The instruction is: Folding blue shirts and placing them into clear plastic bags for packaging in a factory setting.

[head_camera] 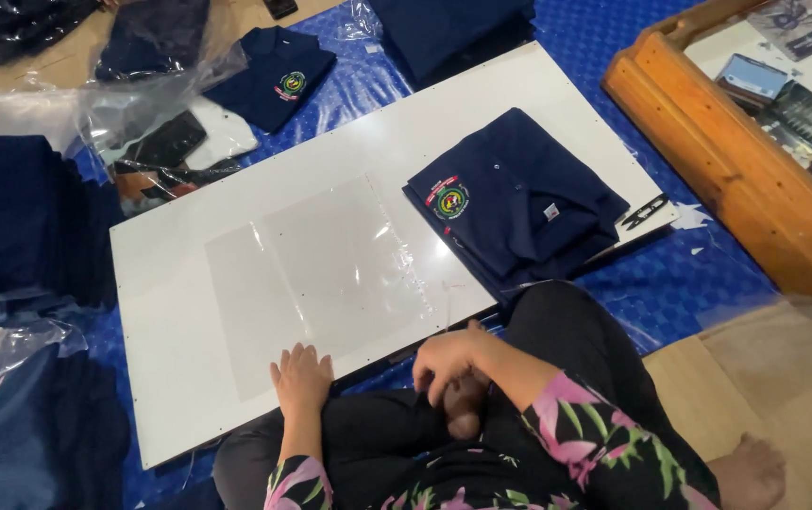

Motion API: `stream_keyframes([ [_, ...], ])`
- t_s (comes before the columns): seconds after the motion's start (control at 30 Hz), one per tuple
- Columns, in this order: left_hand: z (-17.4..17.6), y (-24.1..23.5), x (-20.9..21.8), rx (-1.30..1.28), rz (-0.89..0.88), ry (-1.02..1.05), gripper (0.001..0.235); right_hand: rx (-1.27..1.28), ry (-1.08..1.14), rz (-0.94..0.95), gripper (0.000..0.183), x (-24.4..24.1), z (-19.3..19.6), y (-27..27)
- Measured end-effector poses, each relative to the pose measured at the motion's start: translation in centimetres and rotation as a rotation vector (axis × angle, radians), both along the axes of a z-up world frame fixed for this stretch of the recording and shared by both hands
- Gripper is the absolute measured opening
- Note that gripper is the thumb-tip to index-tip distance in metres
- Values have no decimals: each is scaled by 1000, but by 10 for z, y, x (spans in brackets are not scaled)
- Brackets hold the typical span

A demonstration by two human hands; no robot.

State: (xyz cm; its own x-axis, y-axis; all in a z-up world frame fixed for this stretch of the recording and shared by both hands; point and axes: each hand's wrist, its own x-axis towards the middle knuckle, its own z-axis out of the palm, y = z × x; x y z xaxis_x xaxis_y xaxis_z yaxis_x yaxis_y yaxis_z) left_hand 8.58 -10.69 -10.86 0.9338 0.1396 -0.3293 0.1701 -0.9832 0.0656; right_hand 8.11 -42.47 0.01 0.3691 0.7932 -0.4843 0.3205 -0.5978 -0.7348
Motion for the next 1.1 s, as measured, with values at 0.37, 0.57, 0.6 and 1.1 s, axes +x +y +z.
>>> stream_keyframes([
  [0.37, -18, -28, 4, -301, -13, -435, 37, -602, -769, -940, 34, 69, -97, -135],
  [0.57, -12, -135, 19, -1037, 186, -104, 39, -566, -723, -968, 24, 70, -75, -133],
  [0.6, -14, -154, 22, -1123, 101, -49, 36, -537, -705, -978, 22, 68, -74, -137],
  [1.1, -125, -299, 110, -1615, 600, 326, 40, -35, -526, -1032, 22, 49, -29, -104],
])
